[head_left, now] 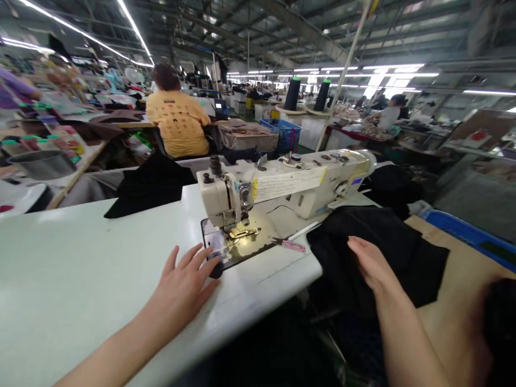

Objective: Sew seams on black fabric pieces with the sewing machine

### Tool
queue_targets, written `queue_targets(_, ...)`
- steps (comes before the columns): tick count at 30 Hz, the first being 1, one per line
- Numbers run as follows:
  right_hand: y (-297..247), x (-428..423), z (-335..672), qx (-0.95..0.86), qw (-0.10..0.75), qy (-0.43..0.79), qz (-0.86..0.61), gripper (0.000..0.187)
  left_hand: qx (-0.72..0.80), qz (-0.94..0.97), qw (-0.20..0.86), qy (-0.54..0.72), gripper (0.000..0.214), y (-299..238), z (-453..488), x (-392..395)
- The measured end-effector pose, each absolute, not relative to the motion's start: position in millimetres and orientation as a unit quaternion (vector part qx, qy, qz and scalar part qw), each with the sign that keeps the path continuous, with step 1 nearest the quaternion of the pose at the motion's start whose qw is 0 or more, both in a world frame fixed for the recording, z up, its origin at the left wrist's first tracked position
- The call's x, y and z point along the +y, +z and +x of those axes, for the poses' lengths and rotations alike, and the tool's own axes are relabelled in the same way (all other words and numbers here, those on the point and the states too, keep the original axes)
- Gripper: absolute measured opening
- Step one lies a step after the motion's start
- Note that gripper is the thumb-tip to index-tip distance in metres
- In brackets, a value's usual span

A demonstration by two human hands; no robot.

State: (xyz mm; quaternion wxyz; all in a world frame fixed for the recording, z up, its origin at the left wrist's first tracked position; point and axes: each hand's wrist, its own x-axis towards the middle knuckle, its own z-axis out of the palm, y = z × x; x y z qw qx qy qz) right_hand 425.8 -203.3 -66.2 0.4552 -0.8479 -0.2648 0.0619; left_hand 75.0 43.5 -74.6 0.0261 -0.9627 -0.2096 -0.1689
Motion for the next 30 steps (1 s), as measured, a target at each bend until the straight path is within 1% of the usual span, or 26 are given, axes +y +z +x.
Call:
queue_targets(2,-63.7,-209.3,427.9,-0.248,0.475,0.051,-0.843,0.035,-0.158,-0.967,0.009,-0.2,0.032,-72.9,79.9,25.6)
queue_targets(6,-54.8,-212.5,425.6,-0.218,0.48,-0.022,-0.849,0.023,-0.084,-0.969,-0.044,-0.229,0.032,-56.3,102.2,-7.1)
queue_targets(9,-44.6,-213.7,422.6,-0.24,0.487,-0.047,-0.838,0.026,-0.041,-0.97,-0.09,-0.22,0.034,-40.4,121.2,-27.4)
queue_targets(11,-38.9,-214.8,423.0,-0.272,0.487,-0.029,-0.83,0.024,-0.016,-0.971,-0.11,-0.209,0.035,-32.7,133.1,-37.5)
queue_targets(14,-38.0,-215.1,427.9,-0.301,0.474,0.02,-0.827,0.015,0.012,-0.969,-0.131,-0.209,0.033,-26.6,151.7,-50.7)
queue_targets(16,-43.0,-214.1,431.6,-0.311,0.473,0.063,-0.822,0.017,0.036,-0.969,-0.146,-0.195,0.032,-24.8,165.6,-61.6)
queue_targets(18,-50.1,-212.5,433.8,-0.32,0.478,0.101,-0.812,0.023,0.073,-0.971,-0.156,-0.168,0.033,-24.5,181.2,-75.4)
queue_targets(22,-60.0,-210.2,434.9,-0.343,0.48,0.138,-0.795,0.03,0.141,-0.969,-0.137,-0.153,0.037,-36.1,217.1,-103.5)
queue_targets(24,-60.7,-210.5,436.4,-0.347,0.479,0.132,-0.796,0.032,0.128,-0.973,-0.106,-0.158,0.037,-50.9,235.2,-112.3)
queue_targets(28,-60.3,-211.1,438.4,-0.338,0.462,0.067,-0.817,0.031,0.049,-0.987,-0.052,-0.145,0.044,-83.7,261.2,-117.0)
queue_targets(30,-62.9,-208.1,434.0,-0.35,0.447,0.03,-0.823,0.029,0.035,-0.988,-0.047,-0.145,0.042,-93.0,266.7,-117.4)
